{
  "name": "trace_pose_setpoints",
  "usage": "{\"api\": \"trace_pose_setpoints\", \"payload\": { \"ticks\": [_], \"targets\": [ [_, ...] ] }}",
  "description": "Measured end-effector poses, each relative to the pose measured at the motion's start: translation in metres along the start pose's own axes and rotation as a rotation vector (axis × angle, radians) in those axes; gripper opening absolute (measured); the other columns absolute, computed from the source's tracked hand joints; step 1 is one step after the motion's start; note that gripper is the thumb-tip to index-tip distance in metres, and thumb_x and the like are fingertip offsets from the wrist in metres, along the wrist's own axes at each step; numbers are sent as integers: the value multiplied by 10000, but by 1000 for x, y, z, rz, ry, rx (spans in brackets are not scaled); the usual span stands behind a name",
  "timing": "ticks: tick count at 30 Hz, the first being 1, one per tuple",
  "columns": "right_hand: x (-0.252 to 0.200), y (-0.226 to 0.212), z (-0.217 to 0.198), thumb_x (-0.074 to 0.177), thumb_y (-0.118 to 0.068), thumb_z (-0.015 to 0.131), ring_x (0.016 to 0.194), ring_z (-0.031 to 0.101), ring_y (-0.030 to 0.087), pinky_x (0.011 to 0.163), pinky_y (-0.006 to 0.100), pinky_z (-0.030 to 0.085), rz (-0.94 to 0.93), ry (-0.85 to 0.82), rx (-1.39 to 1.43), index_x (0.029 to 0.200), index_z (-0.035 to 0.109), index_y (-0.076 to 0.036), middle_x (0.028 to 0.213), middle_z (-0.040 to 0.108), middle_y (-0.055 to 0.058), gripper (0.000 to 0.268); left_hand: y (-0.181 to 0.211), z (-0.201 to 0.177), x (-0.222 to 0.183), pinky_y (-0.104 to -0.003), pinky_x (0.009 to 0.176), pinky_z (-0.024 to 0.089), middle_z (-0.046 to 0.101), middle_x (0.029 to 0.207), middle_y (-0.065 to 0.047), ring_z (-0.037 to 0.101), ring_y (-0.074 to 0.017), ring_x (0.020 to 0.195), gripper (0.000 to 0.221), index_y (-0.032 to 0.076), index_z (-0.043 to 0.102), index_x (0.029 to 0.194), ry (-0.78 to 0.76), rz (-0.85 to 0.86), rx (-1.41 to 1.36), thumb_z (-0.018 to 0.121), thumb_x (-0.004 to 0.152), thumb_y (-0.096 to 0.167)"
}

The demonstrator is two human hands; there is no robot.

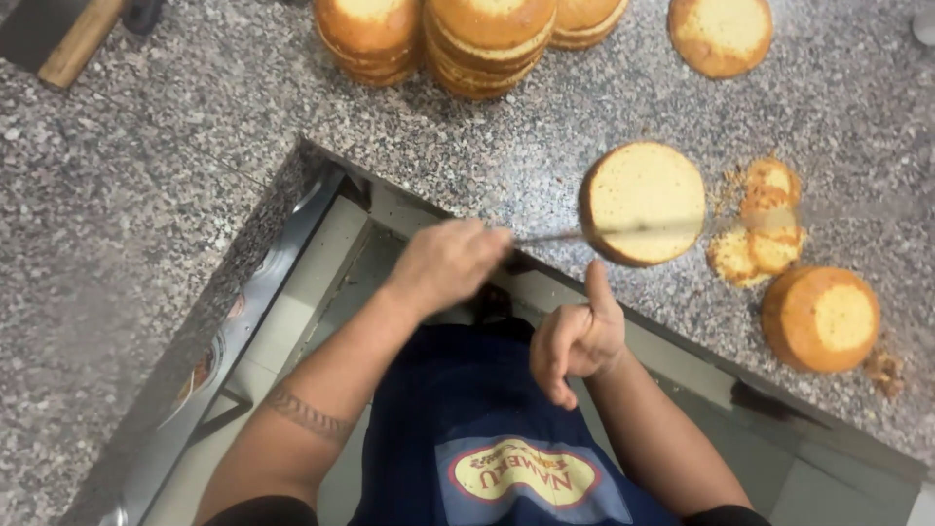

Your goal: The person trims the domed tops off round sponge cake layers using a long serrated knife, sawing each cake flat on a granite counter and setting the trimmed layers aside. They brush crumbs off the counter and knife between cuts and work through a stack of baked cake layers one at a time.

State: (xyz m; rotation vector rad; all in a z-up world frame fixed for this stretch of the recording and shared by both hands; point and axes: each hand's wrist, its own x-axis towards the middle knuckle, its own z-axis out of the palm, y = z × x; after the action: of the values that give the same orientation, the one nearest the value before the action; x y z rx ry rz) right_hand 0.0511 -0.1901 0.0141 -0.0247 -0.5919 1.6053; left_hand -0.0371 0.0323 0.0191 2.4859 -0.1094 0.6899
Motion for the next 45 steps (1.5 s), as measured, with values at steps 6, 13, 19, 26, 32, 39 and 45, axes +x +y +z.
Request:
{"api": "trace_pose_setpoints", "payload": {
  "ticks": [6, 13, 19, 26, 32, 39, 45],
  "targets": [
    [53, 27, 31, 911, -934, 86, 527, 664, 283, 456, 360, 574, -182, -256, 188, 1013, 716, 90, 797, 690, 236, 1207, 34, 18, 1, -418, 682, 534, 603, 857, -51, 640, -267, 774, 308, 142, 626, 1127, -35, 291, -205, 725, 837, 177],
    [41, 37, 23, 900, -924, 116, 535, 661, 293, 465, 409, 578, -227, -280, 272, 1071, 699, 79, 890, 691, 247, 1172, 26, 56, -10, -406, 655, 535, 619, 832, -57, 665, -277, 761, 182, 147, 617, 1122, -31, 106, -308, 699, 973, 212],
    [0, 42, 13, 1005, -783, 94, 656, 675, 362, 585, 432, 590, -55, -57, 68, 1137, 717, 73, 1052, 672, 354, 1067, -10, 62, -26, -418, 748, 563, 729, 1055, -105, 708, -345, 903, 200, 114, 672, 1154, 71, -253, -381, 589, 1064, 271],
    [-58, 47, -22, 1024, -725, 152, 820, 676, 351, 752, 462, 573, -75, 331, 16, 1240, 688, 90, 1195, 653, 365, 1000, -86, 125, -64, -342, 565, 494, 670, 665, -82, 634, -184, 588, 497, 24, 700, 837, -53, -897, -672, 622, 991, 490],
    [-58, 50, -37, 1055, -676, 216, 844, 675, 351, 785, 440, 556, -20, 426, -75, 1260, 692, 89, 1222, 658, 373, 924, -102, 141, -107, -305, 455, 474, 601, 534, -46, 561, -123, 439, 605, 20, 650, 692, 52, -1105, -763, 655, 944, 569],
    [-60, 55, -66, 1056, -607, 272, 915, 675, 312, 902, 429, 518, 17, 585, -80, 1301, 672, 39, 1249, 690, 276, 798, -93, 128, -272, -305, 341, 348, 540, 505, -54, 470, -139, 351, 570, 26, 614, 746, -32, -1542, -776, 634, 962, 553],
    [-52, 57, -123, 1053, -403, 394, 1163, 626, 268, 973, 416, 511, -41, 1052, -89, 1401, 539, 14, 1366, 614, 178, 562, -49, 87, -366, -333, 414, 406, 560, 508, -56, 508, -146, 390, 556, 29, 664, 705, -74, -1685, -537, 606, 965, 517]
  ]
}}
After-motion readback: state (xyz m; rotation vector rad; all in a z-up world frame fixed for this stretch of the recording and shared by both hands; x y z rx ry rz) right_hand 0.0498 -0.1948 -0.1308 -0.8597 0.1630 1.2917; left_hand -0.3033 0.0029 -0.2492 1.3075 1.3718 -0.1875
